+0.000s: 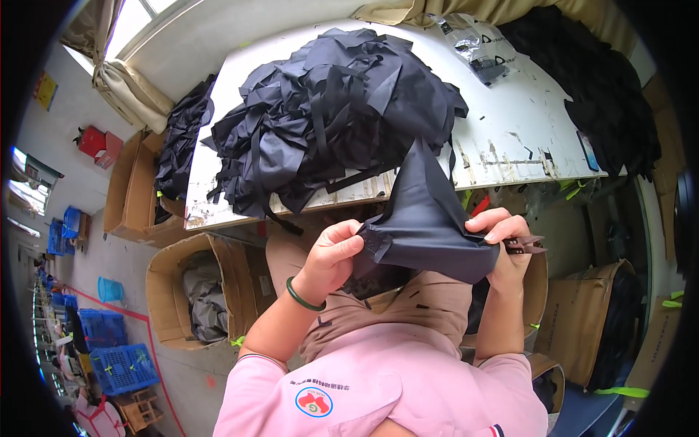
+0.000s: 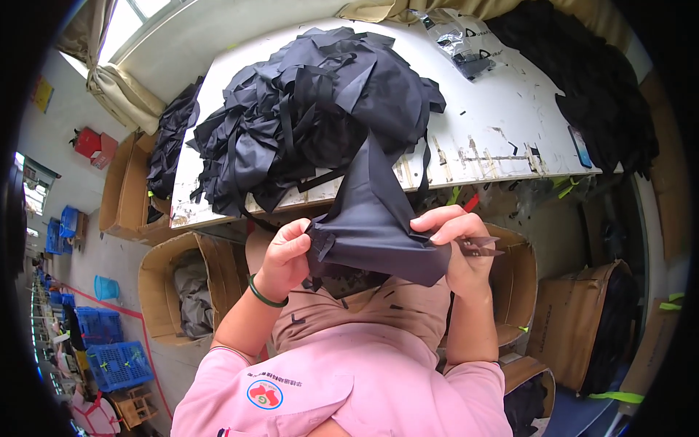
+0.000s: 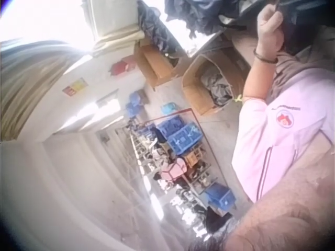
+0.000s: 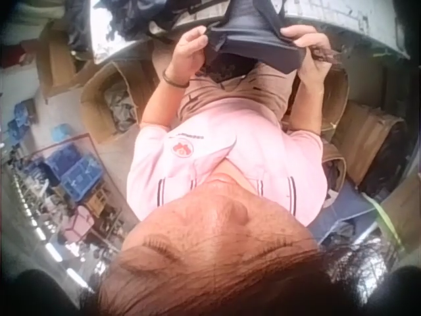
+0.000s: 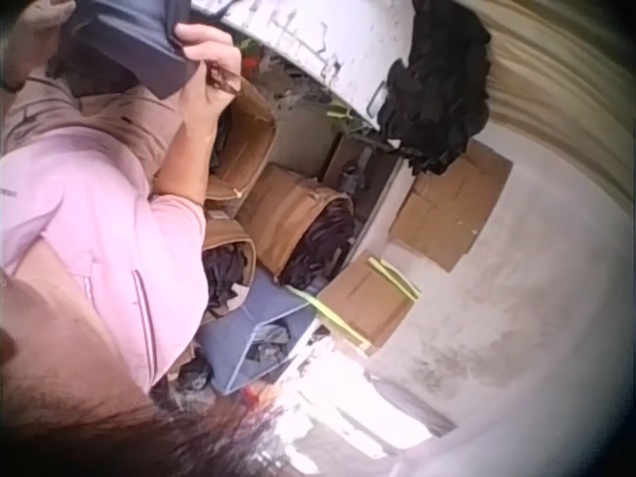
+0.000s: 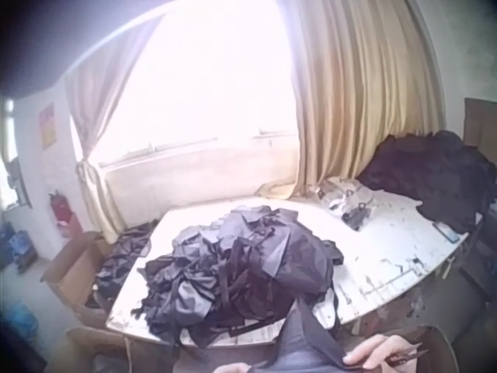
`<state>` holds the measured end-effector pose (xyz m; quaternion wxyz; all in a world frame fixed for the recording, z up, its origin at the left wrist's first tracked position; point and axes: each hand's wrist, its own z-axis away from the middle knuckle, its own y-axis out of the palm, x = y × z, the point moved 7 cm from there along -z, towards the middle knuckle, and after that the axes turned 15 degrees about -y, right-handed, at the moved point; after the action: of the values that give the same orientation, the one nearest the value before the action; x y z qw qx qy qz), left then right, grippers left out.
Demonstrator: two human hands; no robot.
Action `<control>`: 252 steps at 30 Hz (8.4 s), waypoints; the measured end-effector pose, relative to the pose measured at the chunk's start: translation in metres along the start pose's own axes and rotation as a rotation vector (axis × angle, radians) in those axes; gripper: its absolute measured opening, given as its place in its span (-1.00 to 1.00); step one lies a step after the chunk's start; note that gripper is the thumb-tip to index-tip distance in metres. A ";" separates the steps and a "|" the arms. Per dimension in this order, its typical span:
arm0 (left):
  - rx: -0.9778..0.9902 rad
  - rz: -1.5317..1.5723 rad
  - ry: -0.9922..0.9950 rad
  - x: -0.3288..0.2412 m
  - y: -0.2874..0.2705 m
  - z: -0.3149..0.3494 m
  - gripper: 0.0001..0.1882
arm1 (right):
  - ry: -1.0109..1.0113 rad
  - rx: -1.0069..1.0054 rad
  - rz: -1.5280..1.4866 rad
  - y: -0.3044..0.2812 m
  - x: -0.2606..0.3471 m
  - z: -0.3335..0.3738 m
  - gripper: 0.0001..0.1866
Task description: Manually trimming small black fabric pieces using scissors at a workshop table.
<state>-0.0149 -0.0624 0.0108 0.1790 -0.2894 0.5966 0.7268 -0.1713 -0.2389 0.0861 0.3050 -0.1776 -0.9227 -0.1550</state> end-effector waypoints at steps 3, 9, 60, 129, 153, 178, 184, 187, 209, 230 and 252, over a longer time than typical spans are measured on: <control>-0.011 -0.076 -0.028 -0.007 0.004 0.006 -0.93 | 0.022 -0.015 -0.046 -0.005 -0.009 -0.001 -0.92; -0.003 -0.304 0.031 -0.014 0.018 0.010 -0.83 | 0.098 0.007 0.040 -0.001 -0.023 -0.010 -0.93; -0.251 -0.710 0.340 -0.031 0.017 0.019 -0.92 | 0.243 0.344 0.334 0.081 -0.036 0.006 -0.82; -0.536 -0.765 0.600 0.010 0.004 0.034 -0.84 | 0.465 0.268 0.309 0.095 -0.058 0.054 -0.64; -0.226 -0.567 0.264 0.006 -0.002 0.021 -0.87 | 0.675 0.256 0.121 0.075 -0.057 0.063 -0.66; -0.012 -0.658 -0.030 0.019 -0.007 0.012 -0.89 | 0.473 0.775 0.546 0.070 -0.046 0.046 -0.58; -0.022 -0.706 -0.088 0.021 -0.007 0.012 -0.89 | 0.519 0.771 0.500 0.067 -0.044 0.048 -0.58; 0.006 -0.731 -0.063 0.018 -0.002 0.010 -0.90 | 0.522 0.768 0.497 0.065 -0.044 0.052 -0.58; 0.426 -0.481 -0.700 0.029 0.004 0.003 -0.90 | 0.554 0.933 0.334 0.070 -0.037 0.061 -0.57; 0.509 -0.542 -0.765 0.042 0.005 0.001 -0.92 | 0.474 1.029 0.336 0.081 -0.037 0.060 -0.57; -0.155 -0.434 -0.056 0.024 -0.008 -0.003 -0.94 | 0.253 0.637 0.782 0.070 -0.034 0.051 -0.63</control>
<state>-0.0283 -0.0653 -0.0108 0.3248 -0.4036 0.4577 0.7226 -0.1425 -0.1640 0.0386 0.4882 -0.3873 -0.7448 0.2387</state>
